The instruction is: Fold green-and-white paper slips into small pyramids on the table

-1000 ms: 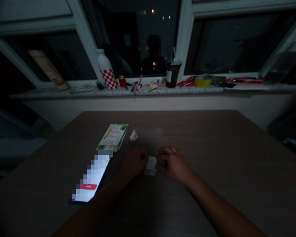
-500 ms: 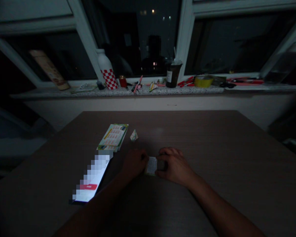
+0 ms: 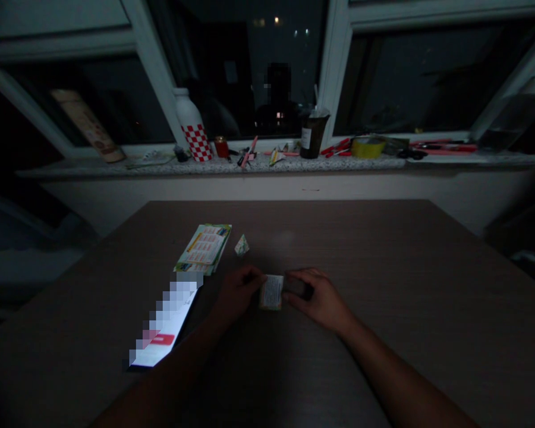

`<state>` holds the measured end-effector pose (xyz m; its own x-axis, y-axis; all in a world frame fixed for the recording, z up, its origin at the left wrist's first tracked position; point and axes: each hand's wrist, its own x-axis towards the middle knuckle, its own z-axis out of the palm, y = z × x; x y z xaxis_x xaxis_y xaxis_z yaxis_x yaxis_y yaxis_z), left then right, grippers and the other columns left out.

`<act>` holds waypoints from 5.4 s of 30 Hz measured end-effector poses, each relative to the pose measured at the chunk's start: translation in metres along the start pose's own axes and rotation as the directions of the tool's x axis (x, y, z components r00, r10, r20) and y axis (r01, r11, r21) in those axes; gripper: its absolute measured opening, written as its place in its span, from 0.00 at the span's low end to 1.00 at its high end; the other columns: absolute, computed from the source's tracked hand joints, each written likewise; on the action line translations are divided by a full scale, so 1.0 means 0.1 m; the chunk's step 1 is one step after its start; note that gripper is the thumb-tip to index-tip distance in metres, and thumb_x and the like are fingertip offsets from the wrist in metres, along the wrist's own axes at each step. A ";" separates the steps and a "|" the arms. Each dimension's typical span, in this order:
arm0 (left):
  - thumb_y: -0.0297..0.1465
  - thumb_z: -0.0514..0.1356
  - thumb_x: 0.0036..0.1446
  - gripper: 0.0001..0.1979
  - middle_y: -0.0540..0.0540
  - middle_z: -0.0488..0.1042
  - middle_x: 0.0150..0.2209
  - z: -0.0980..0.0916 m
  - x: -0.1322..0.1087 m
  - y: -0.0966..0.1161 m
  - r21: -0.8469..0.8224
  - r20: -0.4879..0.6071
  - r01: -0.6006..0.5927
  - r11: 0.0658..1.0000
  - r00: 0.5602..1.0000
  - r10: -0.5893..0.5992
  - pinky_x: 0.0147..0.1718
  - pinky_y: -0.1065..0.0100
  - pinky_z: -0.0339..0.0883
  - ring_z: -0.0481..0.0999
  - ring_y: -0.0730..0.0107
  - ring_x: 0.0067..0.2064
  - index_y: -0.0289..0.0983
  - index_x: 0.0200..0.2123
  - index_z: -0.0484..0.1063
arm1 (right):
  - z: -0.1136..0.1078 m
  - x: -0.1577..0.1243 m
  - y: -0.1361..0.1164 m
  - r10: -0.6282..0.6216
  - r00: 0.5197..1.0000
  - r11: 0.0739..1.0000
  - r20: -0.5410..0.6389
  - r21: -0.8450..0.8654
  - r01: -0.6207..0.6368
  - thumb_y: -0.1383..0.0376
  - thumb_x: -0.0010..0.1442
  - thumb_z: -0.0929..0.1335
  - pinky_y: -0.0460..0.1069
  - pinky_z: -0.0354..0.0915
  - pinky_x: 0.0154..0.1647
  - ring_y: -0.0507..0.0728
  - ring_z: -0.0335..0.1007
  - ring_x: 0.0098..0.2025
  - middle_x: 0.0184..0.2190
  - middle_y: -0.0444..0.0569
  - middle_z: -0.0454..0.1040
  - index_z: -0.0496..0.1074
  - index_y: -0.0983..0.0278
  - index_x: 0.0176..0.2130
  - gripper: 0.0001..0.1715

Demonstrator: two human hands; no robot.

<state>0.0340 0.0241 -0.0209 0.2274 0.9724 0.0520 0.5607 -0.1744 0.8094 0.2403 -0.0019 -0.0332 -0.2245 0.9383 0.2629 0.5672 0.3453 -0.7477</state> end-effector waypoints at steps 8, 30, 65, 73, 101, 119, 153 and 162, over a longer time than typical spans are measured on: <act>0.34 0.62 0.48 0.09 0.54 0.66 0.21 0.10 -0.07 0.06 -0.586 0.053 0.046 0.809 0.998 -0.018 0.27 0.73 0.57 0.63 0.76 0.25 0.33 0.25 0.70 | 0.08 -0.01 -0.10 0.260 0.965 0.838 -0.036 0.504 -0.207 0.54 0.52 0.71 0.51 0.68 0.37 0.56 0.73 0.32 0.30 0.49 0.79 0.77 0.63 0.33 0.15; 0.31 0.65 0.46 0.08 0.53 0.66 0.23 0.08 -0.13 0.10 -0.765 0.167 0.059 0.641 0.980 0.109 0.28 0.73 0.58 0.64 0.76 0.27 0.34 0.23 0.71 | 0.01 -0.07 -0.18 0.142 0.985 0.696 0.101 0.697 -0.172 0.57 0.51 0.72 0.49 0.64 0.33 0.54 0.68 0.30 0.26 0.46 0.73 0.77 0.62 0.29 0.11; 0.32 0.67 0.46 0.08 0.52 0.67 0.24 0.03 -0.11 0.08 -0.809 0.075 0.005 0.587 0.993 0.094 0.29 0.72 0.59 0.65 0.76 0.28 0.34 0.24 0.71 | 0.02 -0.11 -0.28 0.099 0.991 0.653 0.089 0.746 -0.132 0.61 0.50 0.74 0.47 0.67 0.30 0.53 0.71 0.28 0.27 0.47 0.77 0.78 0.63 0.30 0.08; 0.31 0.61 0.51 0.07 0.47 0.72 0.33 -0.07 -0.19 0.16 -0.228 -0.137 -0.324 0.918 0.944 0.300 0.38 0.65 0.65 0.71 0.66 0.37 0.37 0.36 0.71 | 0.00 -0.12 -0.27 -0.171 0.938 0.934 -0.301 0.253 0.251 0.69 0.54 0.70 0.50 0.68 0.32 0.55 0.73 0.32 0.29 0.48 0.76 0.75 0.61 0.31 0.03; 0.25 0.58 0.50 0.04 0.45 0.74 0.32 -0.05 -0.27 0.28 0.127 -0.026 -0.751 0.647 0.650 0.760 0.39 0.62 0.62 0.71 0.65 0.36 0.38 0.31 0.70 | -0.05 -0.08 -0.37 -0.603 0.776 0.798 -0.187 -0.139 0.587 0.73 0.49 0.69 0.54 0.65 0.36 0.56 0.69 0.30 0.25 0.45 0.73 0.70 0.60 0.30 0.09; 0.28 0.56 0.54 0.03 0.45 0.73 0.32 0.05 -0.20 0.20 0.102 0.124 -0.758 0.644 0.652 0.748 0.35 0.67 0.64 0.71 0.66 0.35 0.37 0.32 0.69 | -0.08 -0.06 -0.28 -0.634 0.769 0.765 -0.076 -0.205 0.610 0.71 0.51 0.68 0.54 0.63 0.37 0.55 0.67 0.30 0.24 0.43 0.71 0.69 0.59 0.29 0.06; 0.28 0.59 0.49 0.08 0.44 0.73 0.35 0.01 -0.22 0.19 0.110 0.077 -0.634 0.766 0.773 0.629 0.39 0.64 0.65 0.71 0.63 0.38 0.37 0.36 0.68 | -0.14 -0.04 -0.28 -0.624 0.774 0.777 -0.107 -0.181 0.602 0.71 0.51 0.68 0.54 0.64 0.36 0.55 0.68 0.30 0.26 0.45 0.73 0.69 0.60 0.31 0.07; 0.26 0.54 0.59 0.08 0.46 0.78 0.35 0.00 -0.19 0.17 0.088 0.067 -0.748 0.658 0.663 0.745 0.39 0.67 0.66 0.75 0.68 0.37 0.38 0.35 0.73 | -0.18 -0.03 -0.29 -0.626 0.773 0.764 -0.104 -0.278 0.582 0.73 0.49 0.68 0.53 0.64 0.36 0.54 0.67 0.29 0.23 0.43 0.71 0.68 0.61 0.29 0.07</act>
<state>0.0392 0.0028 -0.0082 0.6218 0.5049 0.5988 0.2686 -0.8556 0.4425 0.2389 -0.0144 -0.0018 -0.4466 0.5109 0.7345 0.5232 0.8151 -0.2488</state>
